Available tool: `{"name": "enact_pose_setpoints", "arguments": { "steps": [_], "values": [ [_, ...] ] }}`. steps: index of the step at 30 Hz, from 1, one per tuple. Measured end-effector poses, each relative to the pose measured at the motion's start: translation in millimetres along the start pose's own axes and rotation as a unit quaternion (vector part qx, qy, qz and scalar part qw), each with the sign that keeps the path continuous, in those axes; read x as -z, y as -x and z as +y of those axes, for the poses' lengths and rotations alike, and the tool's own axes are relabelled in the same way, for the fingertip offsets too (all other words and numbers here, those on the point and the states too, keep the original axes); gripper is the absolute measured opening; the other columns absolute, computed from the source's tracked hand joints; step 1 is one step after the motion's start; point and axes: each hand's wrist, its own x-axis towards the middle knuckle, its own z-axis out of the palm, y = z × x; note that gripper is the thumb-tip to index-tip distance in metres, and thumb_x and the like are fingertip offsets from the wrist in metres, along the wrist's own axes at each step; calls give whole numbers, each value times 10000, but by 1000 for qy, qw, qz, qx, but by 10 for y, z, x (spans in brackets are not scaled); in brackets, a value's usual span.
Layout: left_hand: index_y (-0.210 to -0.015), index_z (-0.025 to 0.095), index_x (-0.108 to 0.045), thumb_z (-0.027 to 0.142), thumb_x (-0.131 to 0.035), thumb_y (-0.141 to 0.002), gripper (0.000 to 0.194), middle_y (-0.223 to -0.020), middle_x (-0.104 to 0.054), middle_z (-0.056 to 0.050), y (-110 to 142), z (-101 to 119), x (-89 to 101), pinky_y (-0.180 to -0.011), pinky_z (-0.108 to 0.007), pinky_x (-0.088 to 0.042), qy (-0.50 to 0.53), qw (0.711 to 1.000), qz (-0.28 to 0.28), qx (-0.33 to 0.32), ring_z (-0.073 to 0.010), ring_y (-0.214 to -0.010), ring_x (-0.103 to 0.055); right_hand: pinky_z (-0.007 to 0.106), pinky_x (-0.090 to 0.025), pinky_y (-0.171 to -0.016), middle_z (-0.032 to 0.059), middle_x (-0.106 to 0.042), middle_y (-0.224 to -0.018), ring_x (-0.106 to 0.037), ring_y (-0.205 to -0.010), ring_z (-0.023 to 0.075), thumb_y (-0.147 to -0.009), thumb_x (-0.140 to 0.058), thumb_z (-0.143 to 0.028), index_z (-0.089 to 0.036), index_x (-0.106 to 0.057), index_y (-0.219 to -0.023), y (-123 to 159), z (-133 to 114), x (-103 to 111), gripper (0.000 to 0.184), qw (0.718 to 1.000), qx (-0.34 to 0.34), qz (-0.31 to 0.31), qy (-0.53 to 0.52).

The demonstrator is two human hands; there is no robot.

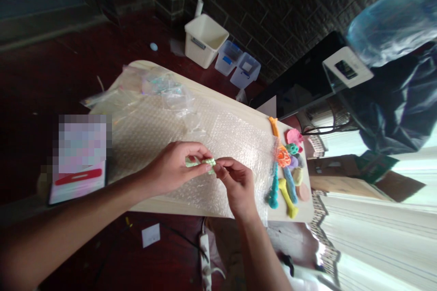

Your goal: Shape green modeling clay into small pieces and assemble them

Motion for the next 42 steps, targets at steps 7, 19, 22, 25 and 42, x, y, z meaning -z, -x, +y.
{"name": "enact_pose_setpoints", "arguments": {
  "steps": [7,19,22,25,42],
  "values": [
    [-940,187,-762,275,-692,-861,138,-919,-789,-37,-8,-6,-2,-744,-293,-520,1,1000,5,-3,-179,-868,-717,317,-435,-716,13,-705,-812,-549,-730,157,-858,-793,-326,-246,-795,-902,14,-10,19,91,1000,5,1,8],
    [-968,200,-761,288,-705,-863,148,-939,-792,-26,-1,-29,-19,-764,-303,-524,1,1000,4,-5,-182,-889,-724,304,-460,-701,16,-699,-821,-556,-729,147,-883,-768,-329,-238,-787,-922,6,-4,8,101,1000,20,9,14],
    [-982,201,-761,300,-713,-865,161,-948,-792,-31,1,-27,-15,-781,-311,-528,-3,1000,12,-2,-185,-892,-722,296,-494,-683,30,-713,-899,-587,-750,151,-871,-775,-352,-237,-781,-995,-5,2,8,169,1000,15,6,-21],
    [-981,198,-760,316,-721,-868,167,-955,-785,-38,-8,-28,-6,-791,-318,-526,-10,999,34,-15,-188,-888,-710,307,-548,-695,46,-733,-982,-642,-810,173,-820,-826,-331,-246,-763,-1057,-12,5,-25,260,999,-3,-20,-47],
    [-964,156,-694,207,-607,-911,114,-976,-698,-65,65,-52,269,-879,-338,-497,-236,957,89,-141,-203,-930,-653,231,-412,-492,-10,-681,-665,-572,-555,103,-790,-841,-362,-190,-722,-936,38,103,207,255,997,-1,21,76]
  ]
}}
